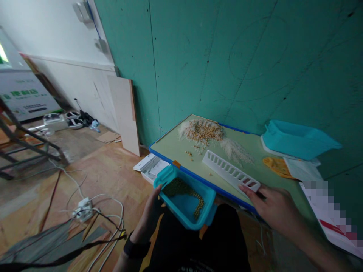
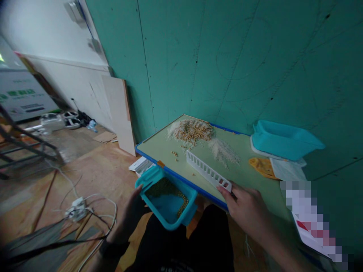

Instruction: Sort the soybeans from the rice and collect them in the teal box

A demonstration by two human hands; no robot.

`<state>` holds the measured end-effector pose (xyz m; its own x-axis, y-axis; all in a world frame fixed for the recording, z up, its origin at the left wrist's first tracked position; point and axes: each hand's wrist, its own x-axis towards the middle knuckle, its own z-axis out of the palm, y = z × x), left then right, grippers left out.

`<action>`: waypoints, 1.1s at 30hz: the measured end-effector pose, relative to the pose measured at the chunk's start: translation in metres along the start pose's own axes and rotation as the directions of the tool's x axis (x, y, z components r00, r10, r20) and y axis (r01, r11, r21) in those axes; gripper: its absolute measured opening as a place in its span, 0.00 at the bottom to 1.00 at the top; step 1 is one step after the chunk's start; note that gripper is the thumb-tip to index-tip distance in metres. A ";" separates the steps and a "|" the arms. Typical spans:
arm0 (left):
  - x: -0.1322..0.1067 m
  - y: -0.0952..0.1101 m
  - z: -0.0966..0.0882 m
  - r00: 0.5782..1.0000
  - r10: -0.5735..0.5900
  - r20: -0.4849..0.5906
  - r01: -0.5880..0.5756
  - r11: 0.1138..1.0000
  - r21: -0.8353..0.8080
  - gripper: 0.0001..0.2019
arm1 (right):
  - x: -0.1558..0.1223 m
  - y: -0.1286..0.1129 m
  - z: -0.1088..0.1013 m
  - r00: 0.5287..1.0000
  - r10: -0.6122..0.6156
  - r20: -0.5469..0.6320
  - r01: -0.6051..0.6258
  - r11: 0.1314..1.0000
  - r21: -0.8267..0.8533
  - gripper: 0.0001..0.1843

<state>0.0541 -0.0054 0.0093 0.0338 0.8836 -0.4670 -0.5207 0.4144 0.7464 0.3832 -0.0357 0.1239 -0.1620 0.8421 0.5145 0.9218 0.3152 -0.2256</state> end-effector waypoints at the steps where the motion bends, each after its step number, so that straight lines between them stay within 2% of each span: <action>1: -0.001 0.000 0.001 1.000 -0.003 0.012 0.003 1.000 -0.001 0.29 | -0.006 -0.002 -0.004 0.999 -0.031 -0.011 0.031 0.999 -0.008 0.20; 4: -0.005 0.001 0.004 0.999 -0.016 0.041 0.016 1.000 -0.001 0.30 | -0.019 -0.012 -0.015 0.994 -0.111 -0.007 0.111 0.994 0.004 0.22; 7: -0.008 0.003 0.009 0.998 -0.046 0.045 0.046 0.999 -0.005 0.28 | -0.023 -0.024 -0.021 0.983 -0.170 0.066 0.166 0.984 0.061 0.21; 10: -0.009 0.005 0.011 0.996 -0.061 0.060 0.062 0.998 -0.016 0.28 | -0.015 -0.032 -0.016 0.983 -0.157 0.096 0.146 0.983 0.111 0.20; 16: 0.001 0.008 0.002 0.999 -0.035 -0.005 0.035 0.999 0.002 0.31 | 0.041 -0.027 0.021 0.999 0.050 0.004 -0.050 0.998 0.047 0.19; 20: 0.014 0.016 -0.009 0.999 -0.006 -0.036 0.007 1.000 0.025 0.30 | 0.079 -0.025 0.049 0.998 0.045 0.046 -0.046 0.999 0.021 0.17; 23: 0.017 0.024 -0.014 0.999 0.003 -0.042 0.000 0.998 0.058 0.31 | 0.091 -0.027 0.059 0.995 0.019 0.098 -0.022 0.999 0.031 0.17; 26: 0.015 0.032 -0.017 0.998 0.051 0.024 -0.053 0.996 0.066 0.33 | 0.088 -0.027 0.062 0.993 -0.017 0.116 0.008 0.997 0.073 0.16; 29: 0.013 0.036 -0.017 0.993 0.067 0.094 -0.072 0.996 0.052 0.33 | 0.073 -0.028 0.058 0.994 -0.055 0.095 0.040 0.988 0.151 0.14; 33: 0.014 0.035 -0.017 0.994 0.061 0.095 -0.066 0.997 0.051 0.33 | 0.045 -0.037 0.047 0.991 -0.119 0.056 0.102 0.964 0.246 0.12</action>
<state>0.0213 0.0174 0.0210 0.0827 0.9239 -0.3736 -0.4778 0.3658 0.7987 0.3253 0.0114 0.1165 -0.2905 0.8217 0.4903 0.7856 0.4974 -0.3681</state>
